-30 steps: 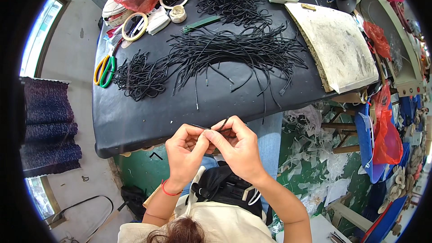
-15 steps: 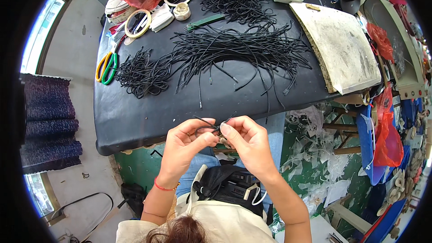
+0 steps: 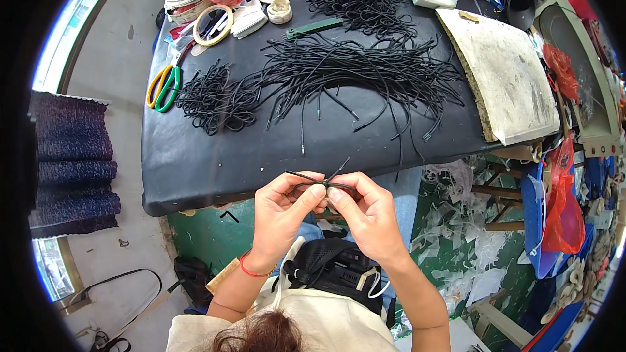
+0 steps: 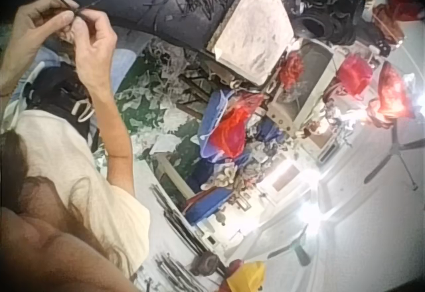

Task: The person sits at a cluttered workbench and repeatedly picks up black cable ties. They manipulate each tie by hand, forming a loop and pulling the end through to create a knot. The person handles the ties one at a time, placing the finished knots back onto the pile on the table.

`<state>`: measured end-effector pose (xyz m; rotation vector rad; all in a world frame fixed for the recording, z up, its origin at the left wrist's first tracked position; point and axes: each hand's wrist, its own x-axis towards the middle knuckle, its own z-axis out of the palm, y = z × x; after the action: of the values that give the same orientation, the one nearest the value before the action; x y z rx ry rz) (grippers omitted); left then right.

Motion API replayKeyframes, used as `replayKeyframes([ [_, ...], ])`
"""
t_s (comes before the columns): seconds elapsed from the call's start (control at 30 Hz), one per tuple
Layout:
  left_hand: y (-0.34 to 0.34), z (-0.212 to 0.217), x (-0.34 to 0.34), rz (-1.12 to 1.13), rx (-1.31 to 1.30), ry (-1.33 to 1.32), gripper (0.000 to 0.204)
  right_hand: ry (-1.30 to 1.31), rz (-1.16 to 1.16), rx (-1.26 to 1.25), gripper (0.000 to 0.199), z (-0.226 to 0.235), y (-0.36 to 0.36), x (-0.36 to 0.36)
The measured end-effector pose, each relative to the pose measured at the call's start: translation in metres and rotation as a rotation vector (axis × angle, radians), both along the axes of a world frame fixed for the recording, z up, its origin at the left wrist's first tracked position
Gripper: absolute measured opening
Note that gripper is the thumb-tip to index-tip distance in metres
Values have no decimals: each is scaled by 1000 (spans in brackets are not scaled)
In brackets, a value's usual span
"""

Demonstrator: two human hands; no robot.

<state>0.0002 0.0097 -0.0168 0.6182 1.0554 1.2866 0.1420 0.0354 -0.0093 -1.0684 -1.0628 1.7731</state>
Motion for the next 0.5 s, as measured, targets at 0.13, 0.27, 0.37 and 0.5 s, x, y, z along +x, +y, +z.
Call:
replayKeyframes([
  [0.13,2,1,-6,-41,2,6,19,-25,3,9,13,4,3,0],
  [0.27,2,4,-9,-142,-26,-14,19,-86,-77,59,11,6,7,-2],
  [0.37,2,5,-10,-184,-10,-2,19,-164,-91,164,12,4,7,-5],
  [0.5,5,5,-14,-251,-19,-37,17,-263,-77,213,15,4,4,-4],
])
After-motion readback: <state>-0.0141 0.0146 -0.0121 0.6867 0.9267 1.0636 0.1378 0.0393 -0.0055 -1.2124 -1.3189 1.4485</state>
